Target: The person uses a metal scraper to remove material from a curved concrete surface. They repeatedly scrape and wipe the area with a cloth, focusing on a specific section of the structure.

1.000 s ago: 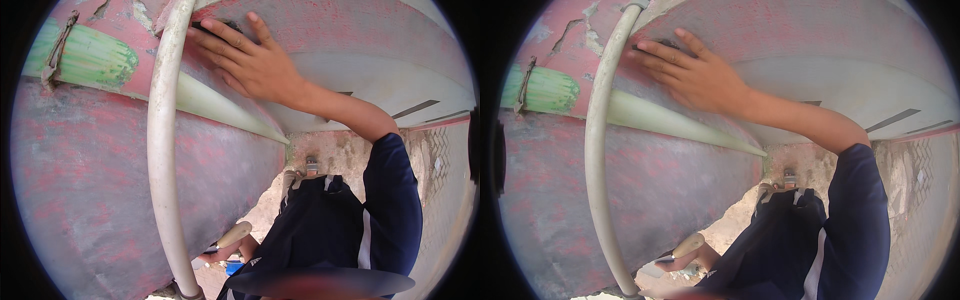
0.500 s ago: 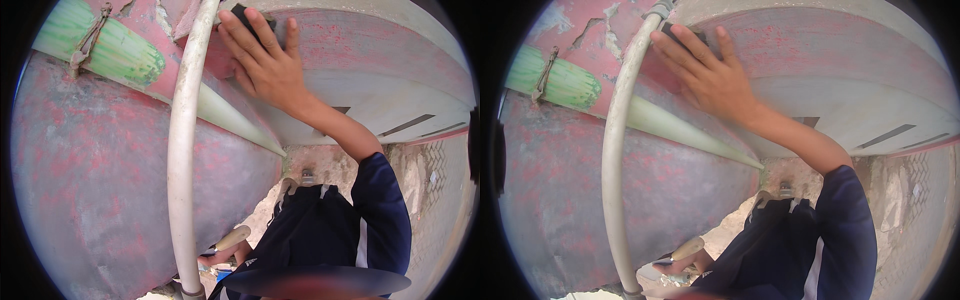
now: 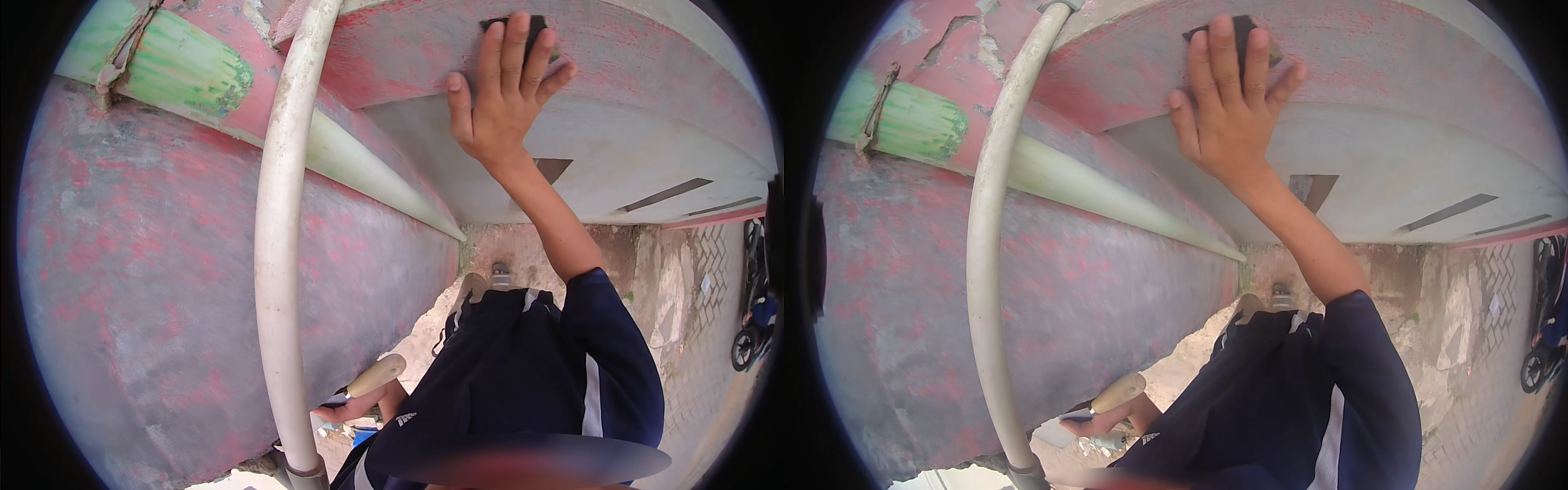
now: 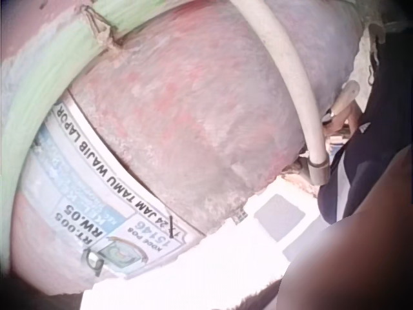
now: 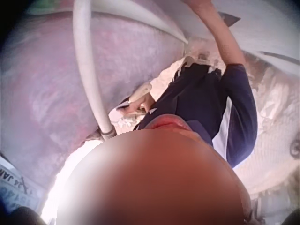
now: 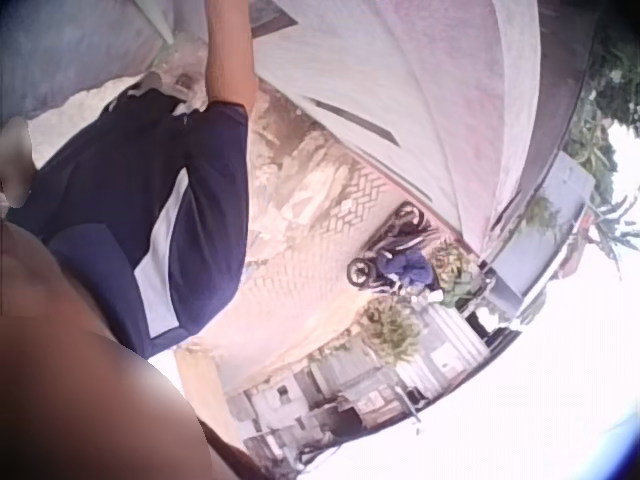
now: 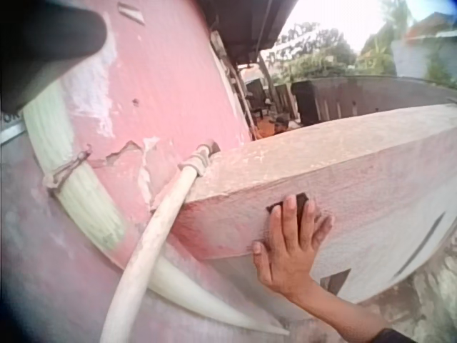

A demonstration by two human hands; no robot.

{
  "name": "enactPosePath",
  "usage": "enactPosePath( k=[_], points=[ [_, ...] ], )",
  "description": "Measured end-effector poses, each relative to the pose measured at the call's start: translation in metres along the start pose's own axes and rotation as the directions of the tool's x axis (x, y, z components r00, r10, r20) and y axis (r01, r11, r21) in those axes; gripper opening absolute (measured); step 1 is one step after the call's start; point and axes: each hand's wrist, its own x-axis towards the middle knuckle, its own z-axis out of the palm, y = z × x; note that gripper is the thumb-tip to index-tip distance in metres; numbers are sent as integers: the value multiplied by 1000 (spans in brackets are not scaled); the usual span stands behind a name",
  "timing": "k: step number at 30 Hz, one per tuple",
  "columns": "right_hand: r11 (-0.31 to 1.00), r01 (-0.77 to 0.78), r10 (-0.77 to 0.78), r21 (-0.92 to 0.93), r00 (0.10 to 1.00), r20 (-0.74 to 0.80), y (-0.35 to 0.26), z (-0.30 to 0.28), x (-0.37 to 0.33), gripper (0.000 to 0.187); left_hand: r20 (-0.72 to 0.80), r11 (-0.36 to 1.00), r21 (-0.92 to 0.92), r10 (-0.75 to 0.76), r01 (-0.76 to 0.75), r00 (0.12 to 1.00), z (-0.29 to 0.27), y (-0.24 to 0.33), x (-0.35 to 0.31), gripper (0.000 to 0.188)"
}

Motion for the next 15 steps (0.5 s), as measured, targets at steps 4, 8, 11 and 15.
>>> enactPosePath(
  k=[4, 8, 11, 15],
  points=[
    [956, 292, -283, -19, 939, 197, 5, -12, -41, 58, 65, 987, 139, 70, -79, 995, 0, 5, -5, 52],
    [992, -89, 97, 86, 990, -100, 63, -55, -11, 57, 26, 992, 109, 54, -56, 998, 5, 8, -3, 50],
    [988, -96, 114, 122, 982, -154, 46, -54, 17, 60, 8, 1000, 6, 27, -27, 1000, 9, 9, 1, 49],
    [980, 191, -198, 50, 954, 225, -19, -14, -5, 59, 41, 998, -58, -7, 10, 999, 12, 9, -1, 47]
  ],
)
